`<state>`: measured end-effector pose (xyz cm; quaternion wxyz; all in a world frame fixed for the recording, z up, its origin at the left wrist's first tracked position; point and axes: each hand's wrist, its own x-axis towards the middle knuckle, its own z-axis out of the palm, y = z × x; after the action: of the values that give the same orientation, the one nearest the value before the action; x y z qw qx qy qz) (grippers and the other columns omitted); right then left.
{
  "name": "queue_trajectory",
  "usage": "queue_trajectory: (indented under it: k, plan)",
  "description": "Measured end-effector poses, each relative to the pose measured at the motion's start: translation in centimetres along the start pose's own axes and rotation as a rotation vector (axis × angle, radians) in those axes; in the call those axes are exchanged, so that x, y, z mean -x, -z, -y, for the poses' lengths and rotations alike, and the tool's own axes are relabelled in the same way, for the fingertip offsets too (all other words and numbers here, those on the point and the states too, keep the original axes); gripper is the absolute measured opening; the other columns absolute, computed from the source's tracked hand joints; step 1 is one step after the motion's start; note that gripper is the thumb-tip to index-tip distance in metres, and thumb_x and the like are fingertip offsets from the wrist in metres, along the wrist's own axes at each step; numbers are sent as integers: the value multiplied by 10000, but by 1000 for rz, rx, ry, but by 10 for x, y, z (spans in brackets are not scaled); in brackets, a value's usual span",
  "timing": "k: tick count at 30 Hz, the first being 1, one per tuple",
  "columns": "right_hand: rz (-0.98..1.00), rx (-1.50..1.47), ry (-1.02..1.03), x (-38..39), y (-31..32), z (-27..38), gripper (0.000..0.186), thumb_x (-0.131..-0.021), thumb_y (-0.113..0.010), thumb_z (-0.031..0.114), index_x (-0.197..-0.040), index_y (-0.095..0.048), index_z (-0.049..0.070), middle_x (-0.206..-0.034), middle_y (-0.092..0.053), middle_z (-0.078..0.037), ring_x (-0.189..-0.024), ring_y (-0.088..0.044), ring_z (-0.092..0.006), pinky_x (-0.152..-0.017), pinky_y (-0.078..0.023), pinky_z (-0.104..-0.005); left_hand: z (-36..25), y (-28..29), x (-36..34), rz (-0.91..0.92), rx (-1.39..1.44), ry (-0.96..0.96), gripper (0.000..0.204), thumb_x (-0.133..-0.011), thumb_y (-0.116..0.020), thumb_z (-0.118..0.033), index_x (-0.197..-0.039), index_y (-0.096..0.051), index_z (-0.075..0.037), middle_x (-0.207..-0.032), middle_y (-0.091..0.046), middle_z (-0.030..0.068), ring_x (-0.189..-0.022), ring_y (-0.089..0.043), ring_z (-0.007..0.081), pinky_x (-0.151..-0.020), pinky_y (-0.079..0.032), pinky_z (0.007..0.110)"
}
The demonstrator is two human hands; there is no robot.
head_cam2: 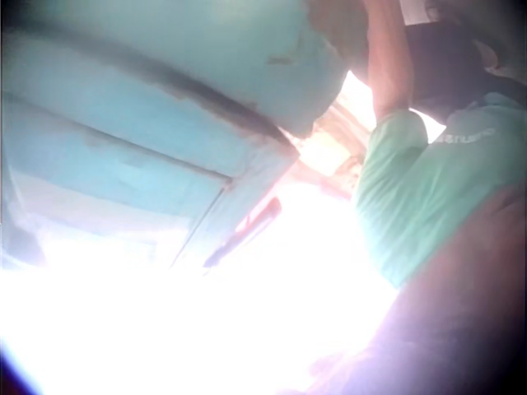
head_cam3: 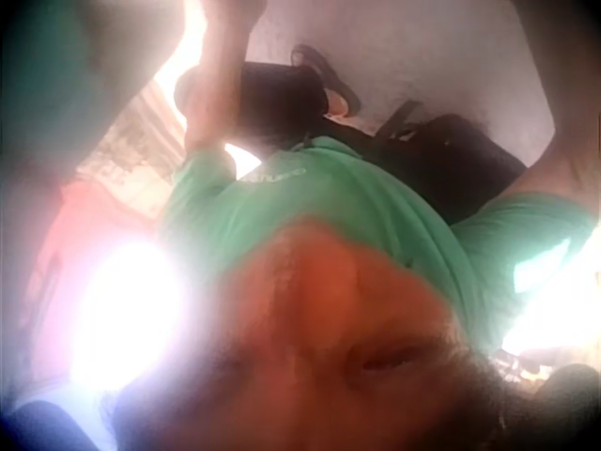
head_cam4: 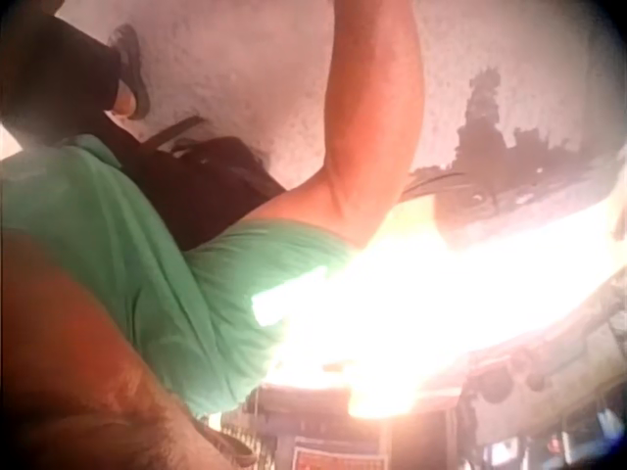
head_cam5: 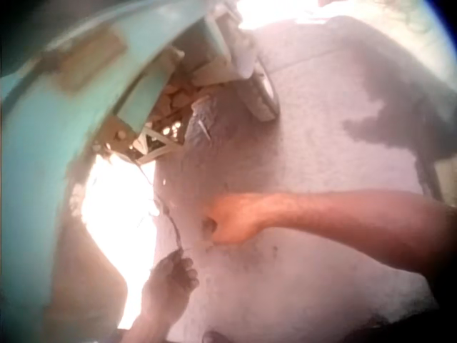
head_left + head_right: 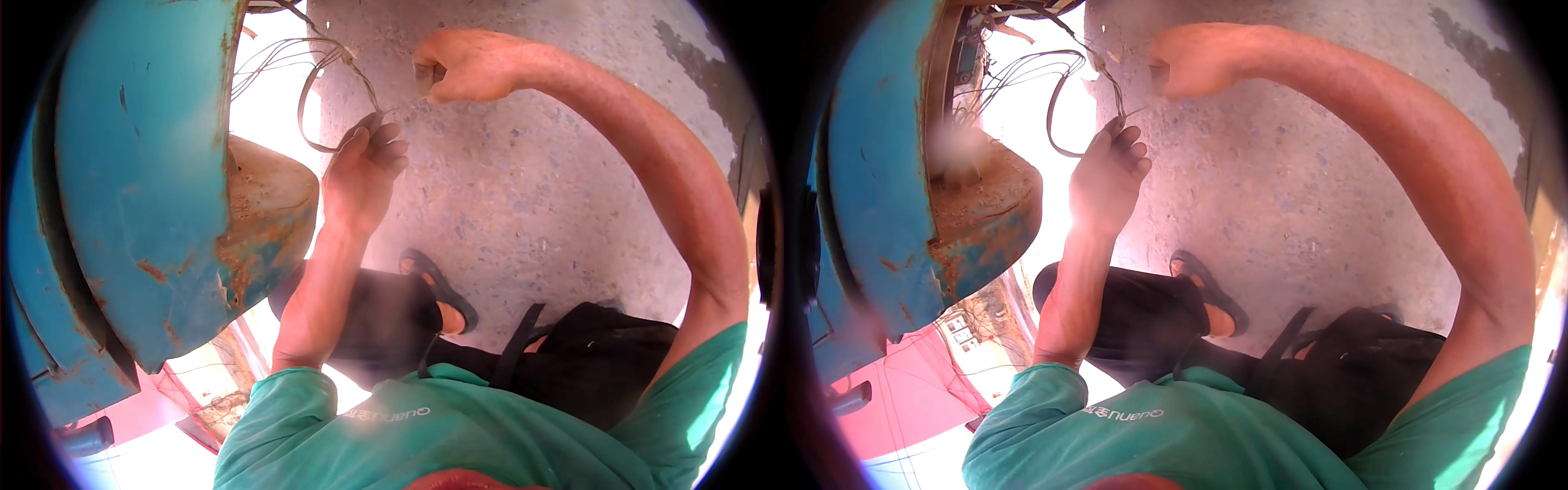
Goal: The person manipulates and connects electrical wires on a blue vehicle by hand, twisting wire ends together and inserting them into a connector.
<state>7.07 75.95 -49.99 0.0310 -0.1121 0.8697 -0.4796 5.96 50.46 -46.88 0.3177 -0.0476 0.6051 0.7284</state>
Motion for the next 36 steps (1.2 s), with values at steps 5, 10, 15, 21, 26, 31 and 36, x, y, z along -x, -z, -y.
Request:
queue_trajectory:
  k: [5,10,15,21,26,31,36]
  plan:
    - [142,73,-34,4,-1,-3,293,-719,-645,138,-966,-693,-12,-938,-717,-143,-868,-674,-261,-761,-521,-385,16,5,7,-21,69,133,251,-1015,-508,-196,-1195,-562,-29,-1037,-605,98,-869,-552,220,-776,-463,340]
    - [281,116,-51,2,-12,-10,317,-725,-648,148,-1003,-698,4,-975,-717,-142,-877,-674,-264,-777,-524,-392,23,8,13,-24,19,158,212,-1007,-530,-205,-1145,-607,-64,-1011,-670,110,-859,-628,242,-775,-500,364]
    - [374,73,-21,2,-21,-5,317,-748,-609,203,-986,-703,17,-892,-714,-138,-811,-665,-250,-725,-506,-392,28,9,14,20,17,167,202,-1005,-535,-217,-1135,-614,-85,-1009,-681,117,-855,-643,252,-775,-507,382]
    - [257,-144,-50,7,-26,3,276,-757,-605,232,-904,-682,11,-729,-669,-100,-659,-619,-211,-635,-476,-378,32,10,14,71,8,180,218,-1006,-529,-223,-1172,-588,-95,-1012,-679,120,-865,-641,255,-777,-506,393]
    - [249,-184,-67,7,-25,-2,255,-776,-623,226,-895,-682,8,-732,-668,-88,-650,-604,-191,-621,-469,-374,33,11,12,103,16,179,249,-1025,-503,-211,-1233,-527,-76,-1039,-659,147,-881,-652,257,-779,-522,371]
    - [294,-87,-42,4,-22,-5,261,-777,-629,211,-932,-700,13,-754,-677,-83,-696,-628,-183,-641,-482,-365,35,15,8,127,17,159,256,-1029,-508,-201,-1243,-519,-61,-1040,-657,153,-892,-660,254,-783,-532,359]
    - [306,-82,-15,2,-21,-8,253,-768,-632,197,-924,-703,11,-764,-682,-76,-707,-632,-186,-649,-488,-354,35,14,8,117,-8,145,252,-1025,-520,-197,-1233,-531,-54,-1035,-660,148,-892,-661,249,-786,-531,355]
